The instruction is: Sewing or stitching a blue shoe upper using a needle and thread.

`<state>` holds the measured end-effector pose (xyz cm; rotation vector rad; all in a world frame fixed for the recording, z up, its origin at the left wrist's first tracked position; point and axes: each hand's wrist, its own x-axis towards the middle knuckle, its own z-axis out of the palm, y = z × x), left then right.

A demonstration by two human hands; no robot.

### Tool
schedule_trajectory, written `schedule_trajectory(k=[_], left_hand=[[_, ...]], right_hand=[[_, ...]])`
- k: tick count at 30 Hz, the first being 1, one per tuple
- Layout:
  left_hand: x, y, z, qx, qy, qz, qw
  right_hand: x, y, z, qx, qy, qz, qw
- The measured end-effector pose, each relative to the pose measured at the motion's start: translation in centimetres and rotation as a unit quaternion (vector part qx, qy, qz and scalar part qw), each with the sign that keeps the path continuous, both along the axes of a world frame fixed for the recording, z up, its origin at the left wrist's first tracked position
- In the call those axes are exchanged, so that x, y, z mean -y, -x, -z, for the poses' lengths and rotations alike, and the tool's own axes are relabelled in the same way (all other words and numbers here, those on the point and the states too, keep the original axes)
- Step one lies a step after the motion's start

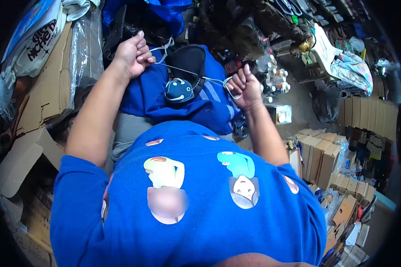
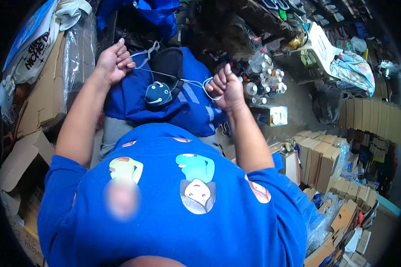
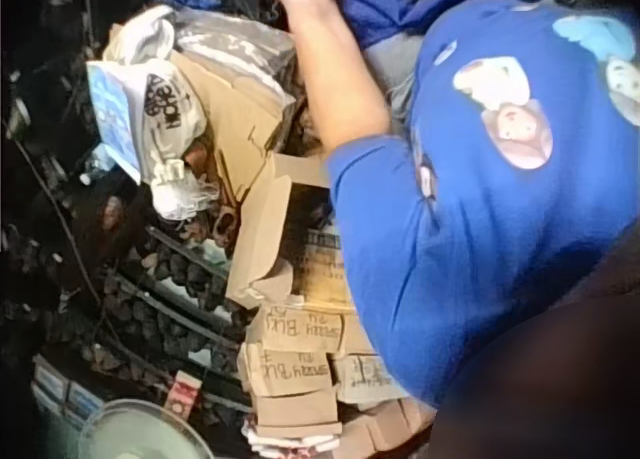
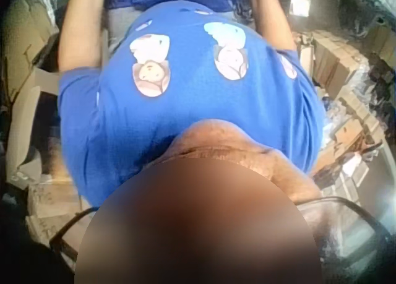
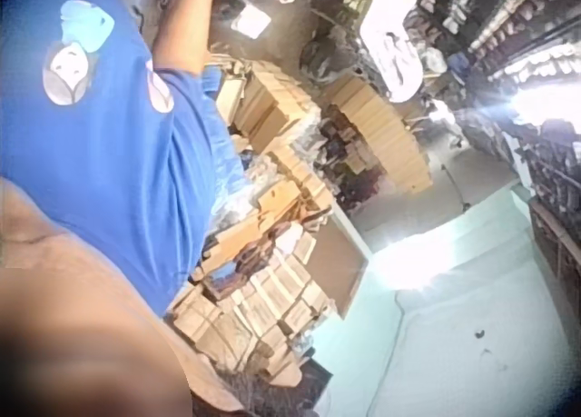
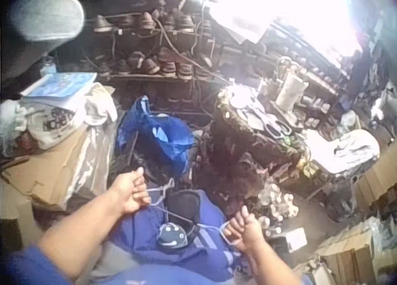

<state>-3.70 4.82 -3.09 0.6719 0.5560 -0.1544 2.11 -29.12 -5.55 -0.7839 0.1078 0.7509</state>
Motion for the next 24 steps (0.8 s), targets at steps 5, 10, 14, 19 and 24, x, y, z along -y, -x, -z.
schedule_trajectory(k=[5,10,14,19,24], left_hand=[[-3.7,-0.3,-0.2,-0.038,-0.221,0.114,0.968],[-8.4,4.8,-1.9,0.018,-0.855,0.143,0.497],[4.7,6.9,-6.0,0.264,-0.793,0.158,0.526],[10.2,6.6,-4.4,0.277,-0.82,0.285,0.412],[8.4,7.0,-2.7,0.302,-0.787,0.28,0.46]], right_hand=[[3.0,-0.2,0.0,-0.006,0.155,-0.048,0.987],[12.2,-4.3,1.6,0.252,0.49,-0.197,0.811],[-0.5,-3.8,-6.6,0.38,0.337,-0.217,0.834],[-7.2,-4.4,-8.5,0.49,0.511,-0.366,0.604],[-5.9,-2.4,-6.8,0.435,0.521,-0.314,0.664]])
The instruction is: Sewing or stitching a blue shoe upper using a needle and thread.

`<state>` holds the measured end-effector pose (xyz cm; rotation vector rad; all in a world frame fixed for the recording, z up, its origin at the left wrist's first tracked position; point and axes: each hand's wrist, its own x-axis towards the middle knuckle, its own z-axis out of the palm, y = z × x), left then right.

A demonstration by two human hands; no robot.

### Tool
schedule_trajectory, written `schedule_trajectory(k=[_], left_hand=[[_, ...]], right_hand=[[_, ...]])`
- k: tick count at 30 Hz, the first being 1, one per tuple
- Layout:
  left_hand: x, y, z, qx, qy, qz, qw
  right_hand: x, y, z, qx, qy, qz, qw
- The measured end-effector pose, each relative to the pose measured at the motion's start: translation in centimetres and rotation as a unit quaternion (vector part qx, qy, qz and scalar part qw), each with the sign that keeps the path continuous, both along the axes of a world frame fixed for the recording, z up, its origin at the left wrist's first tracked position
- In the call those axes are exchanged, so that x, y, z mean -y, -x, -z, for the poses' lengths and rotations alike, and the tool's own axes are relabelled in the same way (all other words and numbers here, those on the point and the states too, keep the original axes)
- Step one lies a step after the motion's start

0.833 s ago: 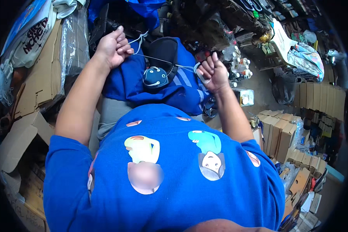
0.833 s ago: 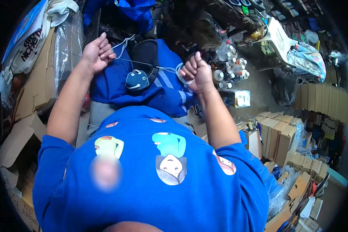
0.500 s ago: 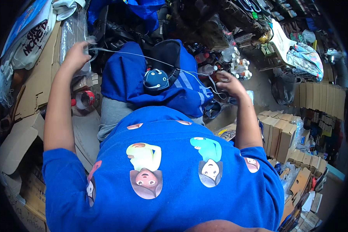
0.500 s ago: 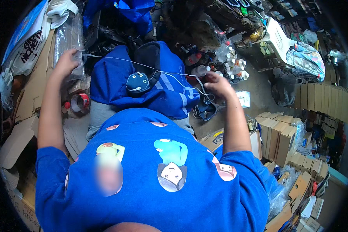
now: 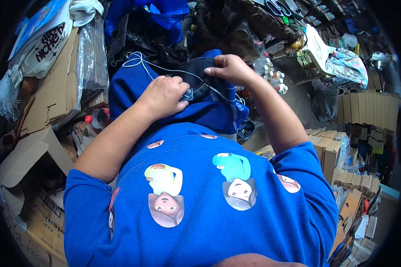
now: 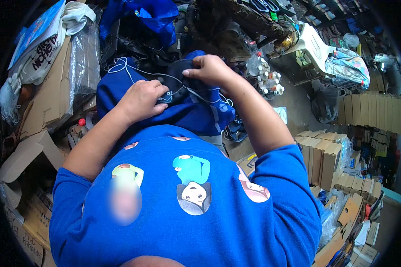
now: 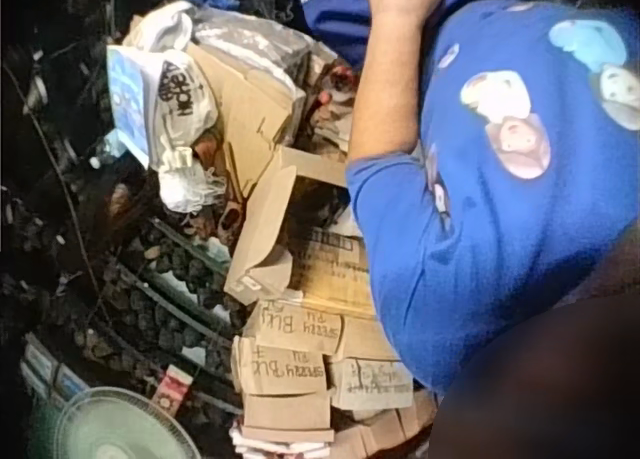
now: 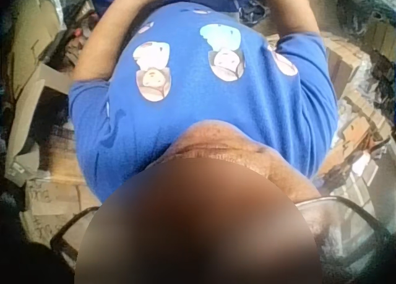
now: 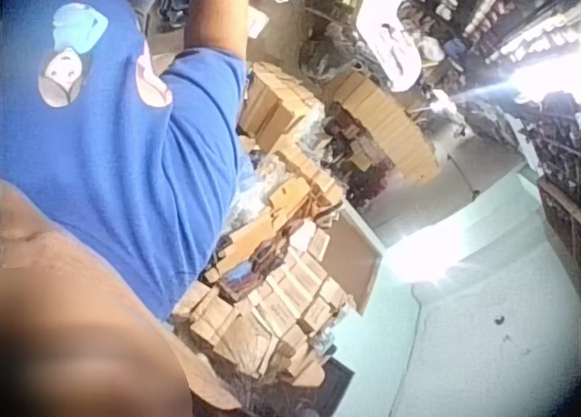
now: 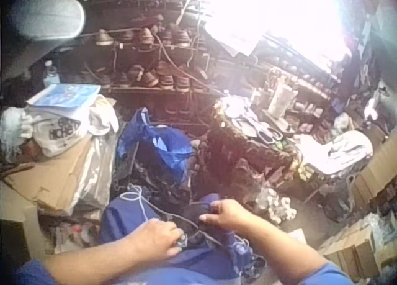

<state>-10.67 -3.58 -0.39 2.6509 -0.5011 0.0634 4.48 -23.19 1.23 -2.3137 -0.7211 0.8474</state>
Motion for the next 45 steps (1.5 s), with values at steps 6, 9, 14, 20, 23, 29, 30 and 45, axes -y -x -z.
schedule_trajectory(k=[6,9,14,20,23,29,30,45], left_hand=[[0.2,0.6,0.0,-0.035,0.028,0.034,0.998],[-0.1,0.5,0.2,-0.031,0.025,0.036,0.999],[-0.8,-2.2,-1.0,-0.1,0.247,-0.052,0.962],[1.6,-6.7,3.8,-0.06,0.26,-0.024,0.964],[1.9,-6.9,4.2,-0.07,0.276,-0.029,0.958],[0.8,-7.7,4.5,-0.135,0.292,-0.021,0.947],[0.5,-8.2,3.7,-0.164,0.279,-0.004,0.946],[-1.8,-10.4,0.2,-0.306,0.295,0.127,0.896]], right_hand=[[1.3,1.9,1.7,0.024,-0.035,0.095,0.995],[0.5,2.1,3.5,0.053,-0.122,0.098,0.986],[0.4,4.2,-0.7,0.236,-0.096,0.042,0.966],[0.2,5.6,0.2,0.076,-0.057,-0.066,0.993],[0.4,5.5,-1.4,0.051,0.029,-0.099,0.993],[3.3,7.0,-4.5,-0.024,-0.119,0.044,0.992],[3.7,6.9,-4.1,-0.005,-0.101,0.053,0.993],[1.8,6.5,-2.7,0.154,-0.007,-0.014,0.988]])
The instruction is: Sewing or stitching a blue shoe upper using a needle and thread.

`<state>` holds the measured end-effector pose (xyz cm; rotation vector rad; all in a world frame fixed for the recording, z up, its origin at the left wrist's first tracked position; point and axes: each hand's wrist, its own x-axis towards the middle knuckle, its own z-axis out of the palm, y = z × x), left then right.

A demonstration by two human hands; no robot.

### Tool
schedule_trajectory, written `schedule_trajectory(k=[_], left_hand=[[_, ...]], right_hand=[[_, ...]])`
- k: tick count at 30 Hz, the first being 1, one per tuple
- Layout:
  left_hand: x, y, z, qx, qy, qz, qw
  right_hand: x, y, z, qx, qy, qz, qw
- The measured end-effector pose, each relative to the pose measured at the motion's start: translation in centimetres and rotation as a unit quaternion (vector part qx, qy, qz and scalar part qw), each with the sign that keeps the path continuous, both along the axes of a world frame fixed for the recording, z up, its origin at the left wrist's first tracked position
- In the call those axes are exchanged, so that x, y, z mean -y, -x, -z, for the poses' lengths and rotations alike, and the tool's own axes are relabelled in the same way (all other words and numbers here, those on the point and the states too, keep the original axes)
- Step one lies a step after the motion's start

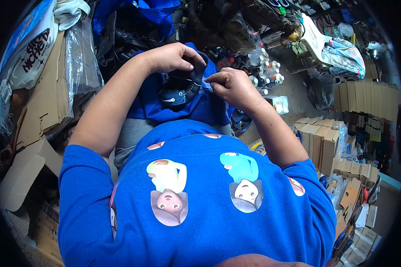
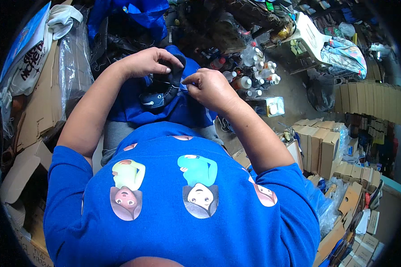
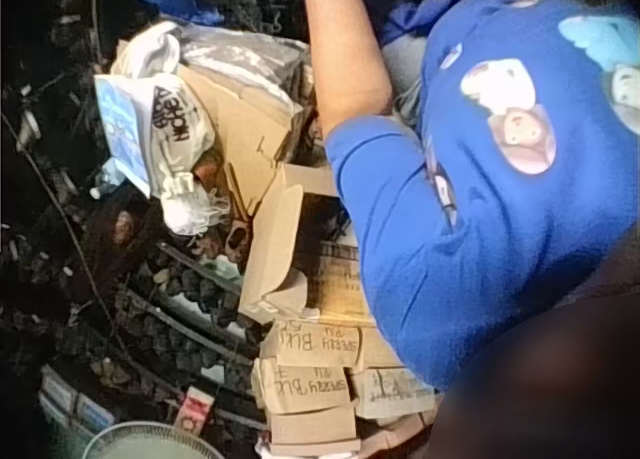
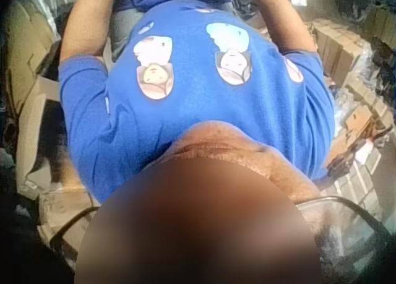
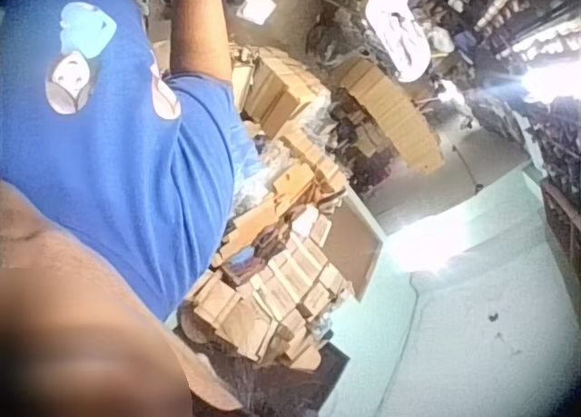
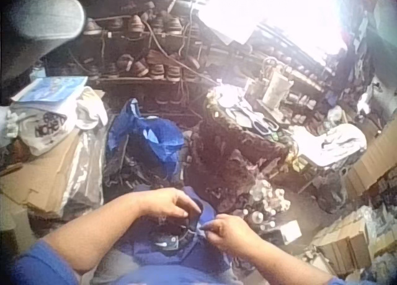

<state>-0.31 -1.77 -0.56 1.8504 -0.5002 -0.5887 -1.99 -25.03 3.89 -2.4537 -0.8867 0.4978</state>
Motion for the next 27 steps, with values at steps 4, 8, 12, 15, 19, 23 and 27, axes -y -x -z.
schedule_trajectory(k=[4,8,12,15,19,23,27], left_hand=[[-0.2,0.2,-0.4,-0.002,-0.013,0.011,1.0],[0.0,0.1,-0.5,0.021,-0.038,0.023,0.999],[-0.1,0.1,-0.3,-0.001,-0.017,0.031,0.999],[0.0,0.0,-0.3,0.028,-0.039,0.037,0.998],[0.2,-0.1,-0.4,0.024,-0.054,0.03,0.998],[0.1,-0.1,0.1,0.016,-0.047,0.028,0.998],[0.2,0.1,0.1,0.04,-0.062,0.026,0.997]], right_hand=[[-0.5,0.2,-0.5,0.03,0.026,-0.009,0.999],[-0.6,0.3,0.6,0.059,0.001,-0.02,0.998],[0.1,-0.7,1.2,-0.076,-0.053,0.021,0.995],[1.1,-2.4,2.5,-0.15,-0.056,0.006,0.987],[1.7,-3.7,3.9,-0.237,-0.082,-0.006,0.968],[1.6,-4.2,4.5,-0.255,-0.102,-0.016,0.961],[1.0,-3.9,5.1,-0.249,-0.133,-0.02,0.959]])
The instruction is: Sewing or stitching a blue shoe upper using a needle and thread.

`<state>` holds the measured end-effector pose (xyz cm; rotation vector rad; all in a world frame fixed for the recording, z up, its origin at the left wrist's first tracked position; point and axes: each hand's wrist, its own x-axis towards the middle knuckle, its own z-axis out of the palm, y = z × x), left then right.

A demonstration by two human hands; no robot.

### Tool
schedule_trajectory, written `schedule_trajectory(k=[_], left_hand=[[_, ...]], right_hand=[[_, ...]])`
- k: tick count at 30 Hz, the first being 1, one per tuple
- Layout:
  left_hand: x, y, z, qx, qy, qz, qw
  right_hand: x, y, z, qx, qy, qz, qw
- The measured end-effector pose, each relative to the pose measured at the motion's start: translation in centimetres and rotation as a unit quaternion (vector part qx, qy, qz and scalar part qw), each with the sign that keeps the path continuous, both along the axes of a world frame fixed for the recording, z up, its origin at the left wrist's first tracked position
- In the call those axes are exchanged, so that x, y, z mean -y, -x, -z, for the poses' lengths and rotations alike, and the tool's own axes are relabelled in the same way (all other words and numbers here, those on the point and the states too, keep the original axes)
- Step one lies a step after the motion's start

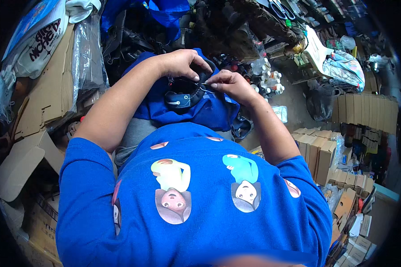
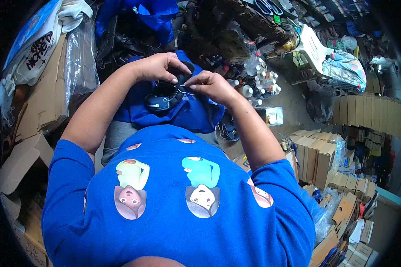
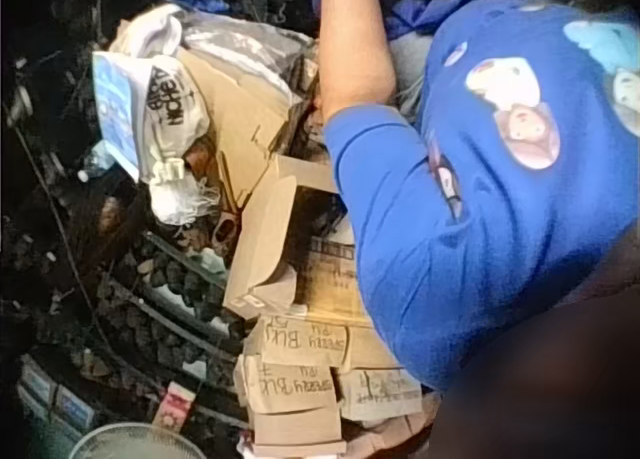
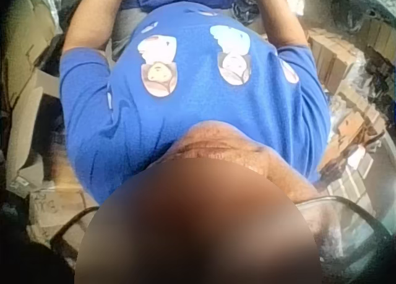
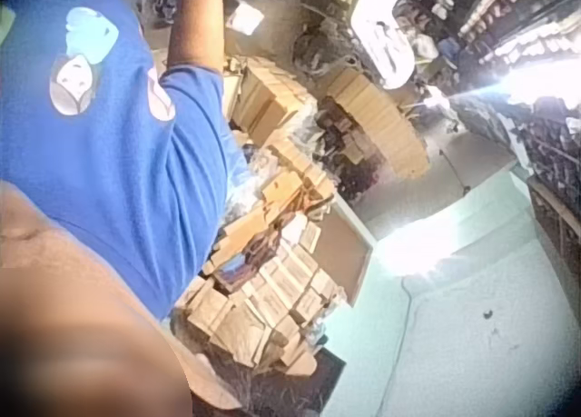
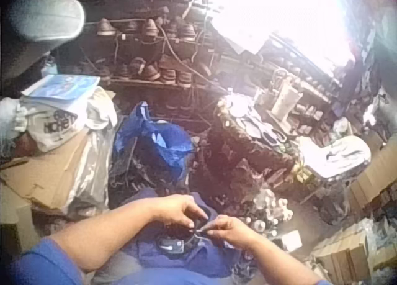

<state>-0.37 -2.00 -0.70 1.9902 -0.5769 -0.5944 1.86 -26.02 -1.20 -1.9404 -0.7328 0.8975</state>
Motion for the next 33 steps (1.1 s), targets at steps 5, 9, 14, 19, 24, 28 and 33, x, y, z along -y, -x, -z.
schedule_trajectory(k=[5,9,14,19,24,28,33], left_hand=[[0.0,2.1,0.9,0.153,-0.019,-0.257,0.954],[-1.3,5.6,0.6,0.186,-0.017,-0.26,0.947],[-0.3,9.3,0.9,0.271,-0.067,-0.256,0.926],[0.3,9.3,1.5,0.349,-0.15,-0.269,0.885],[0.1,8.3,1.5,0.221,0.035,-0.293,0.93],[0.0,8.0,2.5,0.254,-0.026,-0.268,0.929],[0.0,7.7,2.5,0.24,-0.029,-0.265,0.933]], right_hand=[[-1.1,2.0,-1.4,0.174,0.016,0.039,0.984],[-0.3,3.3,-1.4,0.259,0.016,0.03,0.965],[-0.5,5.6,-1.4,0.408,0.048,0.002,0.912],[-0.6,5.6,-1.9,0.335,0.07,0.023,0.939],[0.2,3.0,-1.4,0.137,0.033,0.024,0.99],[-0.3,2.0,-2.1,0.062,0.05,0.03,0.996],[-0.4,1.1,-1.8,0.071,0.044,0.011,0.996]])
